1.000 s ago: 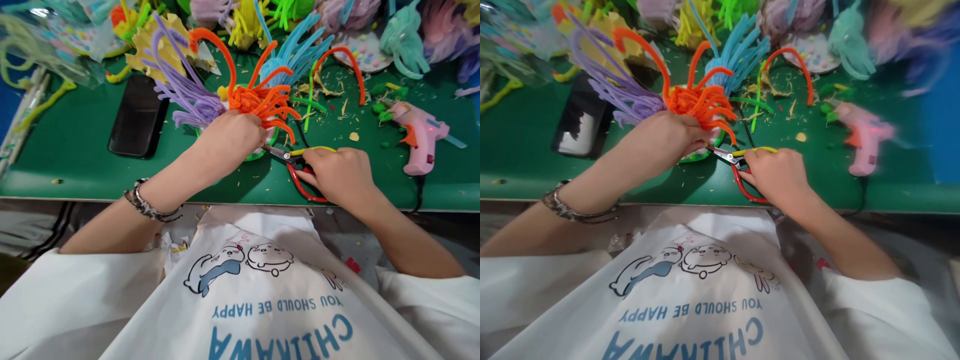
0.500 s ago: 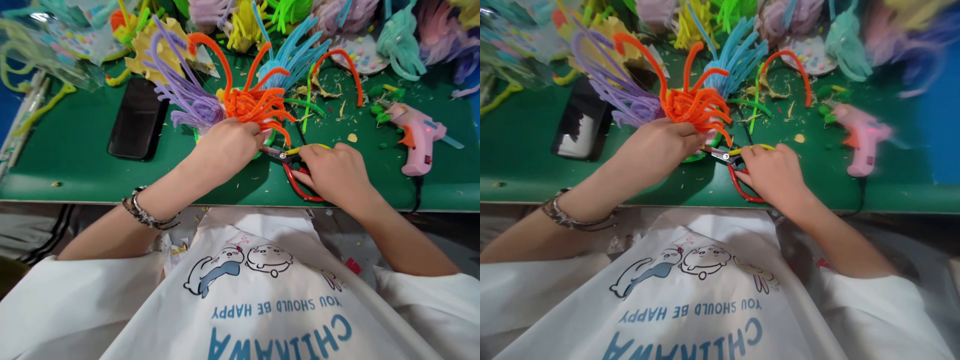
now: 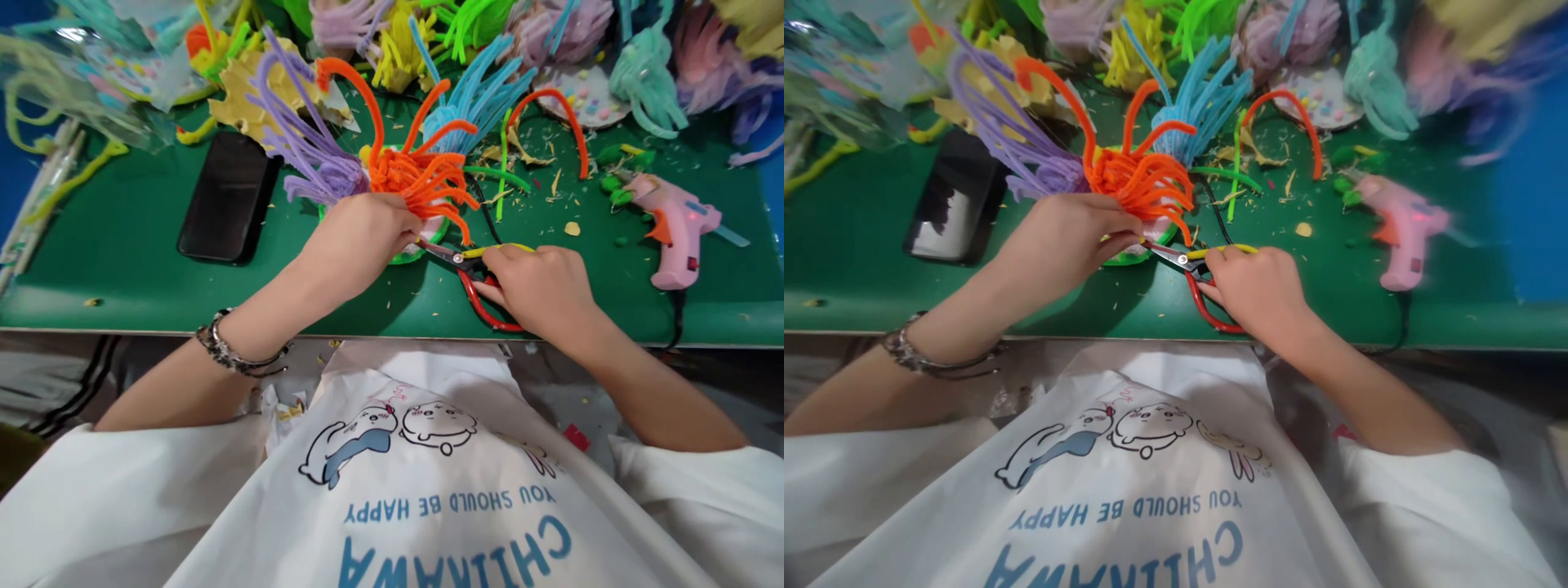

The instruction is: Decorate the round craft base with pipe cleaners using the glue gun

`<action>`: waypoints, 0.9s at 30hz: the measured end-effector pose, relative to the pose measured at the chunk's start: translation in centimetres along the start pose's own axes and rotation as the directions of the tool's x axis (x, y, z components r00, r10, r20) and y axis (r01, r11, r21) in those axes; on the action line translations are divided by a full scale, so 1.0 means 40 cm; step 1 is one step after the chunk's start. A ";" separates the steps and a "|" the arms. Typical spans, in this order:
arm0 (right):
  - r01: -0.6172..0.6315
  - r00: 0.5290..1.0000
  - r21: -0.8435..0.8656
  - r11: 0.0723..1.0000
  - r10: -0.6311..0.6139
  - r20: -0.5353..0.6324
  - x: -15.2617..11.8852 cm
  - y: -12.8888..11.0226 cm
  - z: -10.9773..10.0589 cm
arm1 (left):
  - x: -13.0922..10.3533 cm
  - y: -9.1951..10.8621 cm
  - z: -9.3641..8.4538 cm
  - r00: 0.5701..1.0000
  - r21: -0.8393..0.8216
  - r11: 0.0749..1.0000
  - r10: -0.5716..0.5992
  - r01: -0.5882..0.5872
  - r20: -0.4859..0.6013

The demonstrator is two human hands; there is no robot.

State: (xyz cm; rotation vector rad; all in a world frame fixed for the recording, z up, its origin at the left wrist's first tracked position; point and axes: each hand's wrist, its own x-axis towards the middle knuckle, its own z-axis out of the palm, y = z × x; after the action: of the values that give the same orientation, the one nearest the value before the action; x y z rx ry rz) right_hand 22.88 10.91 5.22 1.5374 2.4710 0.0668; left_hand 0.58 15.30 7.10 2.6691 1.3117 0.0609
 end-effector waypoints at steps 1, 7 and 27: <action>0.004 1.000 -0.003 1.000 -0.005 -0.009 0.000 0.000 0.002 | -0.006 -0.002 -0.005 0.999 0.001 0.999 -0.039 0.039 -0.003; -0.005 1.000 0.010 1.000 0.004 0.017 0.004 -0.001 0.000 | -0.050 -0.016 -0.040 0.948 -0.261 0.957 -0.193 0.125 -0.254; -0.329 0.921 0.225 0.917 0.364 -0.138 -0.062 0.142 0.016 | -0.097 -0.057 0.044 0.891 -0.839 0.537 -0.417 0.082 -0.180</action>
State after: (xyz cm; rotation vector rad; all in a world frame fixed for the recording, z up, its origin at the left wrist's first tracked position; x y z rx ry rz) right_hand 29.07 11.17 5.92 2.1322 2.3576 0.0181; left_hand -3.39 13.36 5.13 1.6685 1.2952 0.9346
